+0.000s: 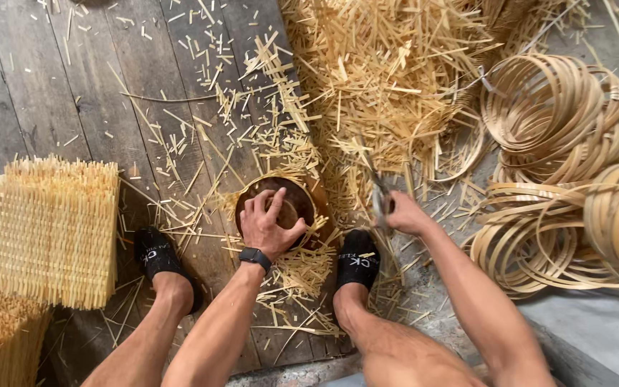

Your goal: The person sits on the floor assembling a round woven bamboo sieve. They trim the edges of a square woven bamboo mat with scissors, press the mat over a round wooden mold to shape it, and bend and fit a thin bamboo rim strip around the edge, setting the finished piece aside.

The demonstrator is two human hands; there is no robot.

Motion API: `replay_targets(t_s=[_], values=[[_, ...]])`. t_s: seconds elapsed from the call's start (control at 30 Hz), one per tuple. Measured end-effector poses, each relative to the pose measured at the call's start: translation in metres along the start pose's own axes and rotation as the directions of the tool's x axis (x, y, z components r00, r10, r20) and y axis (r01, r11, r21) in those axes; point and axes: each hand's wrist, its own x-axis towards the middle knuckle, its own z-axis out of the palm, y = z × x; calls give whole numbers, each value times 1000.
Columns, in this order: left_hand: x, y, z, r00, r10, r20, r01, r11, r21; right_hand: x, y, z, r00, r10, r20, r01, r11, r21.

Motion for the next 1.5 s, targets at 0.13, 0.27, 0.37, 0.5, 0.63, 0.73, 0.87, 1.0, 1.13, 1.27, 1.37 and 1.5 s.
replay_targets(t_s=[0.13,0.27,0.37,0.5,0.63,0.73,0.87,1.0,1.13,1.27,1.37,1.5], values=[[0,4,-4,985,70,-155,-80,995,-60,-26,-1,15,962,-1,-271,-18,997,-69],[30,-18,1,983,150,106,-149,989,-23,-38,-18,24,902,-257,-346,176,952,-250],[26,-28,2,972,188,141,-189,982,-3,-39,-36,29,881,-361,-305,214,880,-424],[0,-10,18,991,-129,-39,127,991,-46,-28,-62,42,882,-392,-263,157,769,-620],[-7,-2,36,953,-301,-30,298,951,-86,-17,-73,56,900,-354,-256,123,768,-628],[-7,-8,40,959,-282,-10,281,957,-67,-8,-69,62,879,-382,-286,93,724,-684],[-9,-15,36,971,-236,38,238,968,-79,3,-52,48,960,-169,-224,-55,670,-740],[-6,-23,30,982,-171,76,176,981,-76,0,-47,27,902,-208,-378,1,878,-480],[-5,-32,24,970,124,209,-116,992,-54,-21,-70,39,918,-257,-302,315,936,159],[-6,-31,19,975,98,201,-88,994,-57,-37,-108,67,993,106,41,-114,914,389],[-3,-27,14,969,82,234,-67,995,-70,-43,-122,67,946,303,114,-322,914,247],[-7,-14,15,985,-20,173,5,996,87,-50,-112,48,987,152,-46,-140,970,198]])
